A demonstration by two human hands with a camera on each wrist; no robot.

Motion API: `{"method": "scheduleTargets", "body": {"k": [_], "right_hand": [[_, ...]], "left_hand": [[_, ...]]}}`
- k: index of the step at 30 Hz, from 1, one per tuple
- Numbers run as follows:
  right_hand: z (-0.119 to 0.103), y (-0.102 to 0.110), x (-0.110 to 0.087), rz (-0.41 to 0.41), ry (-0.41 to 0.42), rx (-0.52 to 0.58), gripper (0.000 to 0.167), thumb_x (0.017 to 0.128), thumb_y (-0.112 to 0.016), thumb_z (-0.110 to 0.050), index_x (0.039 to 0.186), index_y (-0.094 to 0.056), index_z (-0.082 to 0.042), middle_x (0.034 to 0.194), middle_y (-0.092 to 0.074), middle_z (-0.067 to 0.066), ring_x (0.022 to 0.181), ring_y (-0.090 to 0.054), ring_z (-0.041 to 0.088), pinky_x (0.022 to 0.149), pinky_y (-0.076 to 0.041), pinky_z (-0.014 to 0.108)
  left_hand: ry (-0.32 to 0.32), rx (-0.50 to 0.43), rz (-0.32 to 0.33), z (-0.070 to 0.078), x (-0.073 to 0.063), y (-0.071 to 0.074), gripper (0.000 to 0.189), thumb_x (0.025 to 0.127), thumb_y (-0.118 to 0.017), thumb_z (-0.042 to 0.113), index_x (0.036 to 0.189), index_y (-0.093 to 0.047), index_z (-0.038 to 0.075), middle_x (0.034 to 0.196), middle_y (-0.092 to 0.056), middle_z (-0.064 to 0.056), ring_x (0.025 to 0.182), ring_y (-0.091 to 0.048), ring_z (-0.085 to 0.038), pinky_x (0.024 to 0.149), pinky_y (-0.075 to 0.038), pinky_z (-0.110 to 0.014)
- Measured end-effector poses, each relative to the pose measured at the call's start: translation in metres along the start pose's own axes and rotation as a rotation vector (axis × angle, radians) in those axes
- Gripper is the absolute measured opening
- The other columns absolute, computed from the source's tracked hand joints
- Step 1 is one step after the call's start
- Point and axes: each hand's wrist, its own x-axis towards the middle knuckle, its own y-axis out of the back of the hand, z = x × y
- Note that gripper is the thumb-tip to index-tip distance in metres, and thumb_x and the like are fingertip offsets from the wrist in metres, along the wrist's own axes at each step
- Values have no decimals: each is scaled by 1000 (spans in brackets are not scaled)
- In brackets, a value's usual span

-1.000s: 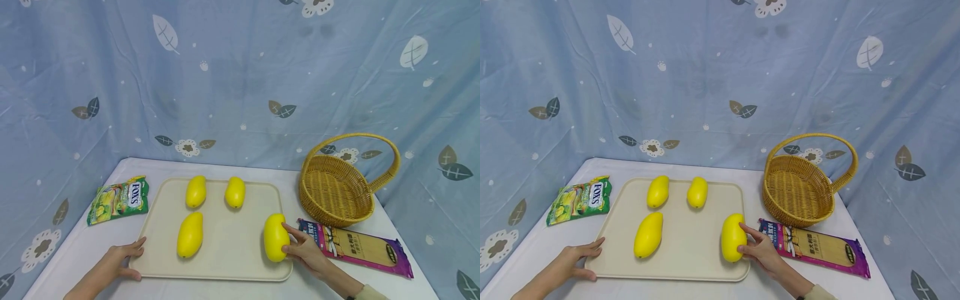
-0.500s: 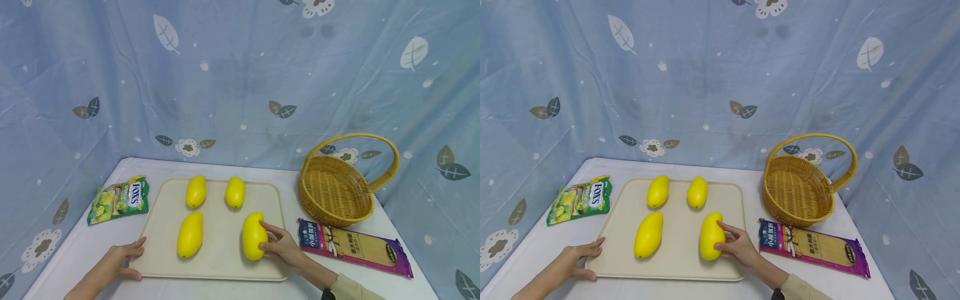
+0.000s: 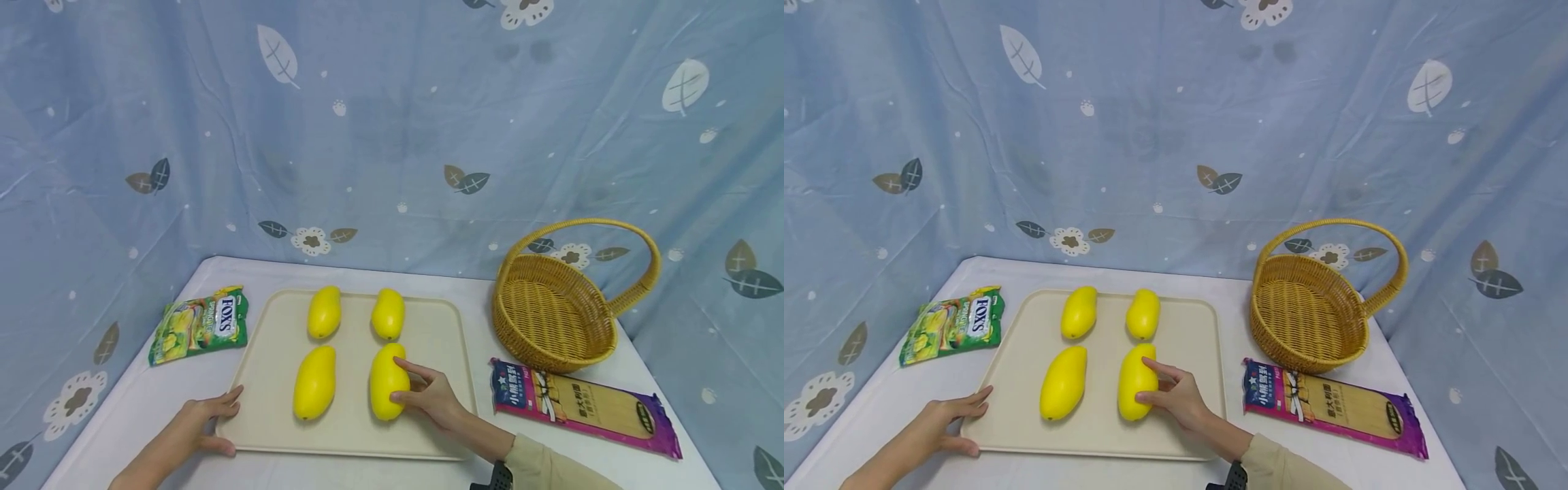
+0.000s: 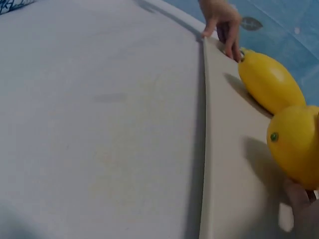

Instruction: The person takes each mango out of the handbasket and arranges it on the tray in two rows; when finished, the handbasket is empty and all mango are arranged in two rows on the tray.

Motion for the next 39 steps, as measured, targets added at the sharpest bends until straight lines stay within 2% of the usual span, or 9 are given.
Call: {"method": "scheduleTargets", "body": {"k": [5, 10, 17, 23, 25, 27, 30, 35, 39], "right_hand": [[-1, -7, 5, 89, 34, -199, 61, 76, -81, -12, 132, -56, -7, 141, -47, 20, 95, -59, 16, 67, -48, 15], [-7, -9, 4, 100, 19, -298, 61, 77, -81, -20, 132, -57, -11, 140, -50, 17, 100, -59, 17, 70, -50, 17], [-13, -6, 2, 88, -14, -316, 63, 77, -81, -22, 134, -55, -12, 144, -44, 22, 108, -58, 22, 75, -56, 24], [-17, -8, 0, 124, -54, -304, 63, 75, -83, -14, 132, -57, -12, 149, -34, 22, 110, -56, 25, 71, -55, 23], [-19, -9, -1, 116, -57, -293, 64, 75, -81, -10, 133, -56, -11, 150, -34, 20, 121, -50, 33, 79, -54, 25], [-19, -10, -2, 103, -51, -284, 65, 75, -80, -7, 135, -54, -9, 150, -34, 19, 134, -36, 38, 91, -51, 28], [-19, -10, -3, 81, -43, -269, 66, 76, -77, -4, 137, -52, -8, 150, -34, 19, 139, -25, 41, 101, -44, 31], [-17, -6, -5, 56, -41, -249, 67, 77, -77, -6, 138, -50, -8, 150, -35, 20, 131, -39, 38, 95, -48, 29], [-14, 0, -3, 27, -2, -280, 66, 79, -78, -8, 138, -50, -7, 147, -40, 17, 129, -43, 37, 98, -48, 33]], "left_hand": [[-8, 14, 6, 1, 1, -1, 75, 56, -82, 43, 108, -67, -9, 128, -50, -30, 109, -55, -47, 85, -52, -46], [-10, 3, 2, 1, 2, -1, 74, 56, -82, 42, 108, -67, -8, 128, -50, -30, 109, -54, -48, 86, -50, -49], [-37, 29, 29, 0, 2, -1, 73, 56, -81, 43, 106, -67, -9, 126, -51, -30, 106, -57, -47, 83, -54, -43], [-50, 28, 46, -1, 0, -1, 72, 55, -82, 41, 106, -67, -9, 125, -52, -30, 106, -58, -44, 83, -55, -38], [-33, 25, 36, -1, 0, 0, 73, 55, -82, 42, 106, -67, -8, 126, -51, -30, 107, -58, -43, 84, -54, -36], [-16, 17, 21, 0, 0, 0, 74, 55, -82, 43, 107, -67, -8, 127, -51, -30, 109, -57, -43, 86, -54, -37], [3, -1, 4, 1, 1, 0, 75, 56, -82, 42, 109, -66, -9, 129, -49, -30, 110, -55, -46, 87, -52, -42], [5, 13, -1, 2, 1, 0, 73, 55, -82, 41, 107, -67, -9, 129, -49, -31, 109, -54, -49, 86, -50, -48], [12, 38, 0, 2, 1, -1, 72, 55, -82, 41, 105, -67, -9, 128, -50, -32, 108, -54, -49, 85, -50, -49]]}}
